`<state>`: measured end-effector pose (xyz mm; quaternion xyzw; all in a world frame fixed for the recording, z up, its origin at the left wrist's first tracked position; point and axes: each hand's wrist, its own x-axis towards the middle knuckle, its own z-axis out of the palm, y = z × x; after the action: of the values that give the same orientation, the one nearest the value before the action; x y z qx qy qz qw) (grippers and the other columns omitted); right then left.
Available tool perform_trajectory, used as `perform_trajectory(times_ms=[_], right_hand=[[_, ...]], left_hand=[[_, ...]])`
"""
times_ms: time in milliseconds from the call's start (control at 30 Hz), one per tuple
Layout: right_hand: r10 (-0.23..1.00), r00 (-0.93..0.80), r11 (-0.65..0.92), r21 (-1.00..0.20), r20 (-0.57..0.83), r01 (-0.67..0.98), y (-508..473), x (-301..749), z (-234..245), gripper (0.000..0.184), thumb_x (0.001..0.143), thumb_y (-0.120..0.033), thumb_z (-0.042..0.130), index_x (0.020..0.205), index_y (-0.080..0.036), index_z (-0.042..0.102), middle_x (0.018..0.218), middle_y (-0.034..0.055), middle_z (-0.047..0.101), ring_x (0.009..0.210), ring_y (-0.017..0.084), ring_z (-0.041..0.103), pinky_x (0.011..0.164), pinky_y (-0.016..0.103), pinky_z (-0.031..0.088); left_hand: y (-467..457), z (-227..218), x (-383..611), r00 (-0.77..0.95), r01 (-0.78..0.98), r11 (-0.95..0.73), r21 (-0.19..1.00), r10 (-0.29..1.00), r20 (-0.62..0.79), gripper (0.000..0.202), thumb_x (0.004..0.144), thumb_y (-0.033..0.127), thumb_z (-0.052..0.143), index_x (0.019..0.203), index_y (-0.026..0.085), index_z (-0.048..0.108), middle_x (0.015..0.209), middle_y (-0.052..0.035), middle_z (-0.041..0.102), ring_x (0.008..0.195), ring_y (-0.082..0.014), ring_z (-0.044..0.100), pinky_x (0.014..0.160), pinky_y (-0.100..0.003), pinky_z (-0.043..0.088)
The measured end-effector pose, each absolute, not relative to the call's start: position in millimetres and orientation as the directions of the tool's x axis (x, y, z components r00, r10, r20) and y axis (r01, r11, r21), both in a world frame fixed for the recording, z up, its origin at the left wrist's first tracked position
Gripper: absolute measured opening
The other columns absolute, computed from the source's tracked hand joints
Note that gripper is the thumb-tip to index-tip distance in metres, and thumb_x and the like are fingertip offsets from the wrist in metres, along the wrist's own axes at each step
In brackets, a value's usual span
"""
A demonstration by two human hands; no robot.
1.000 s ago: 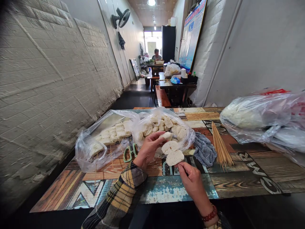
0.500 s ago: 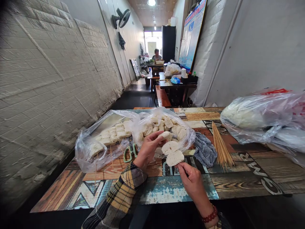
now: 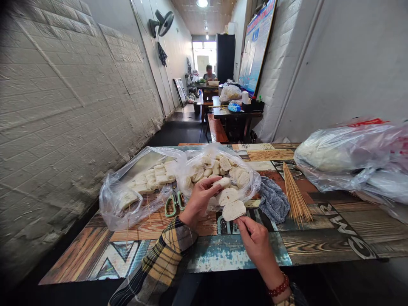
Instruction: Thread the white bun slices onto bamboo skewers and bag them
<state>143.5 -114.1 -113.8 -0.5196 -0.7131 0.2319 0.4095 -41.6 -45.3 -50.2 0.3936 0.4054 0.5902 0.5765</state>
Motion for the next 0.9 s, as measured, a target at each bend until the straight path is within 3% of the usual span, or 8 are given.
perform_trajectory(times_ms=[267, 433, 633, 767, 900], right_hand=[[0.893, -0.111, 0.412, -0.693, 0.437, 0.591, -114.8, 143.8, -115.6, 0.036, 0.095, -0.04, 0.045, 0.085, -0.018, 0.072, 0.076, 0.0047, 0.077, 0.067, 0.018, 0.071, 0.065, 0.025, 0.049], [0.904, -0.11, 0.397, -0.717, 0.413, 0.572, -115.1, 144.1, -110.6, 0.037, 0.094, -0.04, 0.046, 0.083, -0.018, 0.073, 0.072, 0.0038, 0.076, 0.063, 0.017, 0.07, 0.061, 0.023, 0.05], [0.915, -0.115, 0.379, -0.731, 0.386, 0.567, -115.1, 145.3, -111.4, 0.041, 0.095, -0.042, 0.044, 0.082, -0.017, 0.074, 0.072, 0.0053, 0.075, 0.065, 0.017, 0.07, 0.061, 0.022, 0.051], [0.907, -0.104, 0.389, -0.718, 0.408, 0.577, -115.3, 144.9, -109.6, 0.041, 0.094, -0.042, 0.045, 0.081, -0.016, 0.074, 0.07, 0.0055, 0.075, 0.061, 0.017, 0.069, 0.06, 0.022, 0.052], [0.904, -0.13, 0.402, -0.707, 0.407, 0.582, -115.8, 144.1, -107.9, 0.04, 0.094, -0.042, 0.045, 0.081, -0.017, 0.074, 0.069, 0.0045, 0.074, 0.06, 0.016, 0.068, 0.06, 0.021, 0.051]], left_hand=[[-43.8, -60.5, -37.1, -0.032, -0.346, -0.016, 0.938, 0.999, 0.005, 0.037, 0.06, 0.031, 0.084, 0.094, 0.015, 0.078, 0.093, -0.0067, 0.075, 0.079, -0.0147, 0.061, 0.071, -0.024, 0.044], [-45.2, -62.0, -36.3, 0.02, -0.383, 0.027, 0.923, 1.0, -0.02, 0.042, 0.06, 0.031, 0.085, 0.098, 0.015, 0.077, 0.092, -0.0067, 0.074, 0.075, -0.0131, 0.06, 0.066, -0.022, 0.042], [-47.9, -51.5, -42.8, 0.045, -0.477, 0.093, 0.874, 0.996, -0.081, 0.066, 0.061, 0.042, 0.085, 0.121, 0.02, 0.066, 0.092, -0.0045, 0.072, 0.074, -0.0135, 0.063, 0.063, -0.022, 0.046], [-48.4, -48.2, -44.0, 0.025, -0.555, 0.098, 0.826, 0.995, -0.101, 0.059, 0.064, 0.055, 0.08, 0.108, 0.017, 0.07, 0.093, -0.0067, 0.072, 0.076, -0.0151, 0.065, 0.067, -0.026, 0.051], [-49.2, -50.4, -38.5, 0.098, -0.556, 0.127, 0.822, 0.991, -0.087, 0.057, 0.063, 0.052, 0.082, 0.105, 0.015, 0.071, 0.087, -0.0065, 0.072, 0.071, -0.0142, 0.063, 0.062, -0.023, 0.047]])
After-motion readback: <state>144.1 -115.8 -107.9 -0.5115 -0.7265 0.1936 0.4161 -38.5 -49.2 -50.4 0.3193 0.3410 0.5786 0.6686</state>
